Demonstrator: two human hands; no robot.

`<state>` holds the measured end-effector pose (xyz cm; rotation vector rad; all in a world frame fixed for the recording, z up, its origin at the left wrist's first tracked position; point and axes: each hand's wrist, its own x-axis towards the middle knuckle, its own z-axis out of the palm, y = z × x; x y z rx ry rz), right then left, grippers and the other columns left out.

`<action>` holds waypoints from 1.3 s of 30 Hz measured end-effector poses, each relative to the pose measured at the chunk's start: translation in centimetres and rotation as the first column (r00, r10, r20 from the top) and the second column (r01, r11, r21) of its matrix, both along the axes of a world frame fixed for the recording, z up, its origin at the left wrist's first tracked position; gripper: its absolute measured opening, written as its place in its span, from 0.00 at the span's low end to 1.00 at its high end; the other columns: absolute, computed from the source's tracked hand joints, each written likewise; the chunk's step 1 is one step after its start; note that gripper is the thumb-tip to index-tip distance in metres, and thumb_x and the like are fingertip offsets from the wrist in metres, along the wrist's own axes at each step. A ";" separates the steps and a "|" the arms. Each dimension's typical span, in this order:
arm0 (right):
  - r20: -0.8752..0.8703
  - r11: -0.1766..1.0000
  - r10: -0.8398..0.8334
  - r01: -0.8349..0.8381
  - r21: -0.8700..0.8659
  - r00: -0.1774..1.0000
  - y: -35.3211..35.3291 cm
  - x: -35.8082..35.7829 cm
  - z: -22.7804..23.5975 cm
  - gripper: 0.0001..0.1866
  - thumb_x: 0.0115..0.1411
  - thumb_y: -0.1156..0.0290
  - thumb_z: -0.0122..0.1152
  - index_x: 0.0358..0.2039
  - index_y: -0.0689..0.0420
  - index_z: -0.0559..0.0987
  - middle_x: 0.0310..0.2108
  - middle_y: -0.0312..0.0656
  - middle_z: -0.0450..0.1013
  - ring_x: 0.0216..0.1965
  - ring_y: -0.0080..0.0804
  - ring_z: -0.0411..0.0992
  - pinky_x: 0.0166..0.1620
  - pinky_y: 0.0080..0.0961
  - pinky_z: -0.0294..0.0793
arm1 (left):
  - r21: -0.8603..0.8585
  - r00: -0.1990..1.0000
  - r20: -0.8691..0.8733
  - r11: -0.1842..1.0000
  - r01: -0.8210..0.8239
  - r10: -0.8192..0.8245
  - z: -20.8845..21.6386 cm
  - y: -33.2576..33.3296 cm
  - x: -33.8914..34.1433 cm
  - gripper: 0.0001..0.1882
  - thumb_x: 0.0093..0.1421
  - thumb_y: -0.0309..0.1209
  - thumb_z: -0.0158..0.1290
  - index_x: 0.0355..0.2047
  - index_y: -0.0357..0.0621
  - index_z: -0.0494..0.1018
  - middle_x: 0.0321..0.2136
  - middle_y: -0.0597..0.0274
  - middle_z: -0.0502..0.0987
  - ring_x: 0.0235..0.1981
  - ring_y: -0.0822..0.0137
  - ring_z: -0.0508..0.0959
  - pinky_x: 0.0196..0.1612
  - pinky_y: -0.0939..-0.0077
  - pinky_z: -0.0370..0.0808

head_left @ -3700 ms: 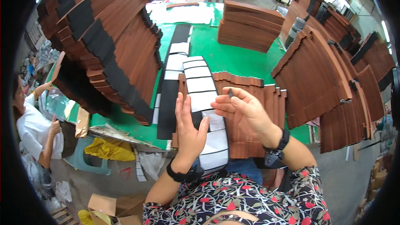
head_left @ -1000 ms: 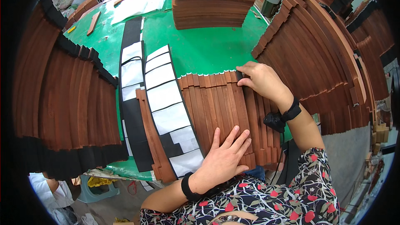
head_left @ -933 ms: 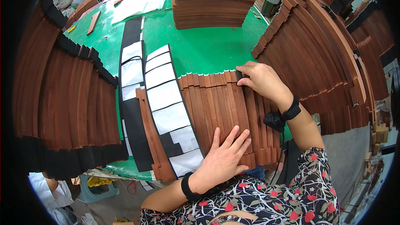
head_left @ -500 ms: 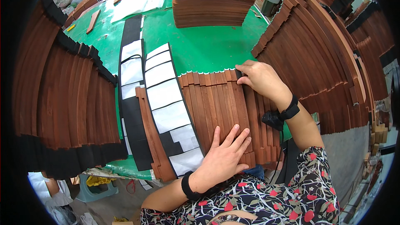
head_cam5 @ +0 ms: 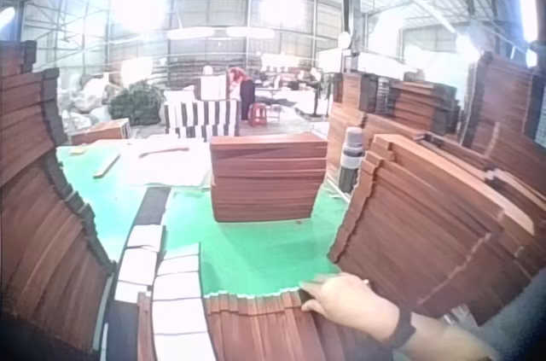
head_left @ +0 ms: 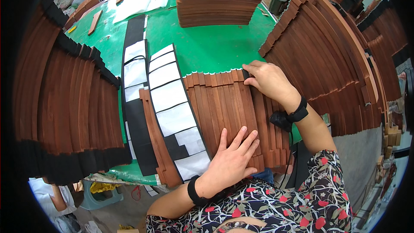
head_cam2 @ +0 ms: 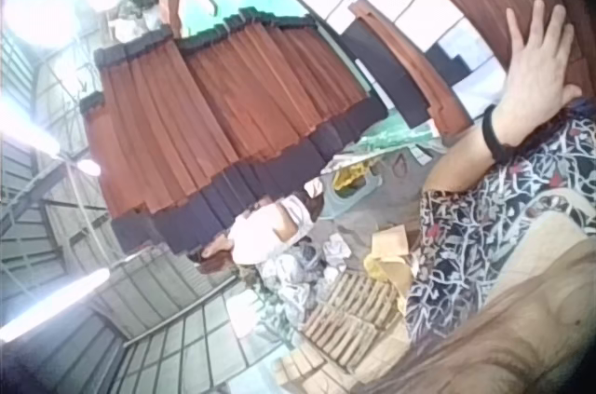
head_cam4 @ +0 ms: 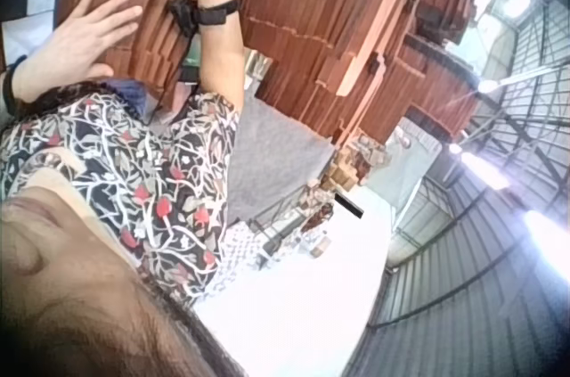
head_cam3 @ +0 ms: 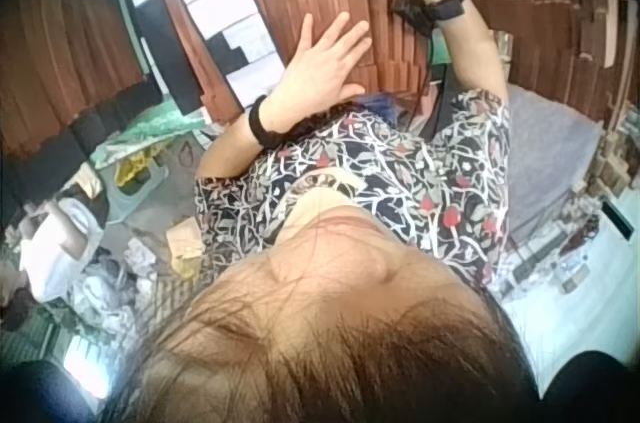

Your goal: The recorder is stacking and organizing small wooden boards with metal edges on a work table in a factory setting.

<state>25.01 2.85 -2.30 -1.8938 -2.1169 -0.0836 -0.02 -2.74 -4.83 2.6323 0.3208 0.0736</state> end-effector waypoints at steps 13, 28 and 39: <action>-0.240 0.995 -0.059 0.036 -0.098 0.969 -0.5 -0.1 0.6 0.23 0.51 0.74 0.67 0.49 0.63 0.75 0.45 0.51 0.74 0.39 0.48 0.75 0.43 0.37 0.75 | 0.002 1.000 -0.003 1.000 -0.001 0.001 0.0 0.1 0.0 0.40 0.54 0.56 0.55 0.61 0.44 0.64 0.66 0.59 0.54 0.69 0.54 0.48 0.65 0.32 0.41; -0.380 0.975 -0.144 0.064 -0.214 0.914 1.1 0.6 0.8 0.18 0.49 0.74 0.68 0.42 0.66 0.79 0.35 0.52 0.77 0.34 0.41 0.77 0.39 0.30 0.77 | -0.007 1.000 0.005 1.000 -0.006 0.006 0.0 0.0 0.0 0.40 0.53 0.56 0.56 0.61 0.44 0.65 0.66 0.60 0.54 0.69 0.55 0.48 0.65 0.33 0.39; -0.273 0.991 -0.032 -0.005 -0.134 0.962 1.0 0.4 0.6 0.19 0.49 0.76 0.68 0.43 0.67 0.79 0.37 0.53 0.76 0.35 0.44 0.77 0.41 0.32 0.76 | -0.019 1.000 0.015 1.000 -0.011 0.011 0.0 0.1 -0.1 0.41 0.52 0.55 0.57 0.60 0.44 0.65 0.66 0.59 0.55 0.69 0.55 0.49 0.65 0.32 0.42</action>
